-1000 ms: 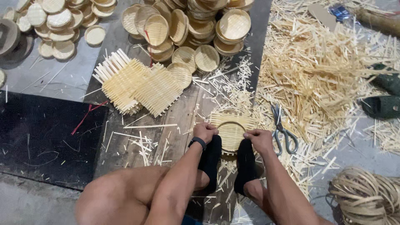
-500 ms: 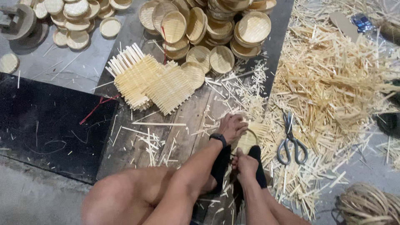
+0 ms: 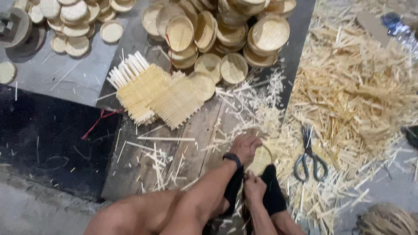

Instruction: The person weaves bamboo strips to create small containers, using a circular base for shape and trimming excess material with scissors.

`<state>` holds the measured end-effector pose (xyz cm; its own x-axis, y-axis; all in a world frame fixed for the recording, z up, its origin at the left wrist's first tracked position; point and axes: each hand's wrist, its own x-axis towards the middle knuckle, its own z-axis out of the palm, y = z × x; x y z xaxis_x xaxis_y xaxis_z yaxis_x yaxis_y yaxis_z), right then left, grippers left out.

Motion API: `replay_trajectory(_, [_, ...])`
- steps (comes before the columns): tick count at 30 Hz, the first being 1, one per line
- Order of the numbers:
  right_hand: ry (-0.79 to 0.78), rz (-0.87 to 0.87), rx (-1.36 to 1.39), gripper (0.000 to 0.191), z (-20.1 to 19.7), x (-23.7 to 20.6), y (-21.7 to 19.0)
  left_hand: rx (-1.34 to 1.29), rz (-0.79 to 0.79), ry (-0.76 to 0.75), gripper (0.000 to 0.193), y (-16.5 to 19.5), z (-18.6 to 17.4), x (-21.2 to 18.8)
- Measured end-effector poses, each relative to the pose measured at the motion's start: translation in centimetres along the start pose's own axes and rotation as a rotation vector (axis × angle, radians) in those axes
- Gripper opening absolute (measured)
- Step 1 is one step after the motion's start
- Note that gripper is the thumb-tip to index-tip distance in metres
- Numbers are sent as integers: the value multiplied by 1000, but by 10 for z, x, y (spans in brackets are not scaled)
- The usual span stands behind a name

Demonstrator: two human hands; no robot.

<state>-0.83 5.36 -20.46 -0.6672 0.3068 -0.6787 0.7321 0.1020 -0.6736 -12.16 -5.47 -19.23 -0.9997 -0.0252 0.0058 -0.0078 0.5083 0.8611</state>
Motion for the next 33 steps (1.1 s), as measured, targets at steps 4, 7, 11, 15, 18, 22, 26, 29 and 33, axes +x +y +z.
replay_trajectory(4, [-151,101,49,47,-19,-10,-8,-83,-196,-100,25,6,-3,0])
replay_trajectory(7, [71,-256,-309,39,-47,-1,-43,-69,-258,-140,28,10,-7,4])
replay_trajectory(11, [199,-470,-357,38,-59,43,-84,-61,-292,-148,29,10,-8,10])
replay_trajectory(15, [43,-114,-68,39,-53,71,-89,-68,-454,-196,32,2,0,17])
replay_trajectory(18, [-71,105,251,32,-54,80,-95,-288,-546,-185,34,-12,4,21])
replay_trajectory(22, [-34,125,50,35,-65,80,-103,-704,-418,-64,31,-22,11,19])
replay_trajectory(26, [127,-648,-322,36,-52,82,-104,-694,-534,32,37,-16,14,9])
replay_trajectory(29, [-138,-716,-253,38,-29,87,-104,-429,-381,337,34,-2,13,-20])
replay_trajectory(33, [-225,-577,-336,43,-14,80,-112,-122,-428,443,31,7,3,-55])
